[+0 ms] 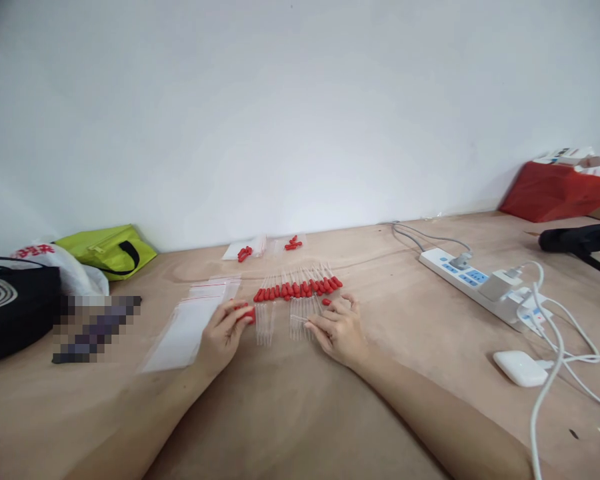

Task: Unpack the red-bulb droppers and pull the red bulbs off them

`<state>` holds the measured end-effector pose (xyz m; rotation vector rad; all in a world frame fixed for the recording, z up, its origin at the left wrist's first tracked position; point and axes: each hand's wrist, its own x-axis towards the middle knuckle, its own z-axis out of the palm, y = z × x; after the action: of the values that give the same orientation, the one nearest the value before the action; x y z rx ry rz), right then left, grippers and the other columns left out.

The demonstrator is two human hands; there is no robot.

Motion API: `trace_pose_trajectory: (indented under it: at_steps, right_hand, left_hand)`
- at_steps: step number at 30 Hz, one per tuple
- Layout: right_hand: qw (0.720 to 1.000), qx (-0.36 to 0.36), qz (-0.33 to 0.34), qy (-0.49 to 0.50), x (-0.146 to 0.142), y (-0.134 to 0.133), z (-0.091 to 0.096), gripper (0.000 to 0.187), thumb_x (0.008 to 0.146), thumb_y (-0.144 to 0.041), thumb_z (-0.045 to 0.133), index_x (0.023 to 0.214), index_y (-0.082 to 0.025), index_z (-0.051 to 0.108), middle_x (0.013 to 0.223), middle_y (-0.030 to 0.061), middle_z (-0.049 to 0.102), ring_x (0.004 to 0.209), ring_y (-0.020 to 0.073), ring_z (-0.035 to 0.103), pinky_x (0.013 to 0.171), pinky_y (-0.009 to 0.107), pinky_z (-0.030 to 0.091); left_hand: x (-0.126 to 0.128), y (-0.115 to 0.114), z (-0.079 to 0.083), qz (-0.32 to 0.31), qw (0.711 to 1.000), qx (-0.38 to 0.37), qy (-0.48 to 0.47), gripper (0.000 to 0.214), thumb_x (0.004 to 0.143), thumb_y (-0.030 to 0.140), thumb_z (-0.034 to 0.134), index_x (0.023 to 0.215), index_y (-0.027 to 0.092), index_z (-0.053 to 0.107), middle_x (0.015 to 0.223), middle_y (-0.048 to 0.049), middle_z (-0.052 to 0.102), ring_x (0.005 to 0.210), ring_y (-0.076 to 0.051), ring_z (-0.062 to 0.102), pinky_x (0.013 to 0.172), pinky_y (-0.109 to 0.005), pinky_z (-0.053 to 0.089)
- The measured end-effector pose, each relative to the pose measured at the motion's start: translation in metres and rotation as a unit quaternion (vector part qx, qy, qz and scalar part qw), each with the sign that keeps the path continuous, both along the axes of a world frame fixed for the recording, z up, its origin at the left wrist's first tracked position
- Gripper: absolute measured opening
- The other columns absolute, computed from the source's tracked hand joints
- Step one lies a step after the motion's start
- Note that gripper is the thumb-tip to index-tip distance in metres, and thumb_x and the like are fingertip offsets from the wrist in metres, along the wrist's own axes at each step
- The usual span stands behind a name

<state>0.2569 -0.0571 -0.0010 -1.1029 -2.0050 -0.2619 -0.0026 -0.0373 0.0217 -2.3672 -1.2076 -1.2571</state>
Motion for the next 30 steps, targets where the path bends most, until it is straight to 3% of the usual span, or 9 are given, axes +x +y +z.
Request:
trace_pose_trajectory:
  at_steps: [4, 6, 10, 16, 25, 30]
  right_hand:
    - [0.999, -0.025, -0.027, -0.018, -0.020, 0.002, 0.005, 0.024, 0.082, -0.020, 0.043, 0.096, -0.020, 0.063, 0.066, 0.0017, 0.062, 0.072, 0.0140, 0.050, 0.082, 0.034, 0.023]
    - [0.998, -0.035, -0.035, -0.035, -0.032, 0.005, 0.007, 0.027, 0.079, -0.017, 0.044, 0.100, -0.019, 0.061, 0.067, 0.0020, 0.062, 0.072, 0.0150, 0.049, 0.079, 0.035, 0.023]
    - [0.993, -0.068, -0.063, -0.078, -0.057, 0.011, 0.012, 0.024, 0.075, -0.016, 0.046, 0.093, -0.019, 0.062, 0.071, 0.0036, 0.063, 0.072, 0.0168, 0.050, 0.075, 0.037, 0.021]
    - [0.975, -0.155, -0.086, -0.131, -0.084, 0.014, 0.018, 0.014, 0.074, -0.015, 0.046, 0.078, -0.013, 0.059, 0.077, 0.0091, 0.062, 0.074, 0.0186, 0.050, 0.068, 0.036, 0.021]
    - [0.973, -0.185, -0.057, -0.129, -0.092, 0.008, 0.017, 0.028, 0.085, -0.033, 0.037, 0.094, -0.016, 0.058, 0.093, 0.0101, 0.060, 0.086, 0.0217, 0.049, 0.070, 0.036, 0.023]
    - [0.974, -0.196, -0.059, -0.098, -0.089, 0.008, 0.019, 0.028, 0.087, -0.032, 0.035, 0.095, -0.019, 0.058, 0.089, 0.0063, 0.063, 0.084, 0.0193, 0.051, 0.068, 0.033, 0.022]
  left_hand:
    - [-0.030, 0.019, 0.008, 0.162, 0.984, -0.007, -0.080, 0.026, 0.081, 0.027, 0.041, 0.093, 0.015, 0.060, 0.091, -0.0094, 0.050, 0.076, -0.016, 0.054, 0.069, -0.030, 0.048]
    - [-0.048, 0.029, 0.008, 0.210, 0.968, -0.075, -0.116, 0.030, 0.077, 0.030, 0.043, 0.098, 0.015, 0.057, 0.080, -0.0059, 0.052, 0.066, -0.015, 0.053, 0.062, -0.029, 0.048]
    - [-0.067, 0.043, 0.002, 0.233, 0.933, -0.213, -0.172, 0.032, 0.067, 0.038, 0.050, 0.090, 0.015, 0.051, 0.069, -0.0017, 0.057, 0.055, -0.014, 0.053, 0.054, -0.026, 0.046]
    - [-0.062, 0.044, -0.001, 0.220, 0.923, -0.283, -0.142, 0.026, 0.066, 0.041, 0.048, 0.078, 0.019, 0.054, 0.076, -0.0047, 0.065, 0.068, -0.018, 0.061, 0.066, -0.029, 0.048]
    - [-0.067, 0.040, 0.000, 0.247, 0.922, -0.265, -0.136, 0.024, 0.070, 0.038, 0.044, 0.078, 0.019, 0.057, 0.073, -0.0038, 0.066, 0.069, -0.019, 0.062, 0.066, -0.029, 0.048]
    - [-0.057, 0.034, 0.005, 0.250, 0.962, -0.100, -0.047, 0.025, 0.076, 0.037, 0.042, 0.082, 0.018, 0.057, 0.082, -0.0061, 0.065, 0.077, -0.021, 0.058, 0.073, -0.034, 0.044]
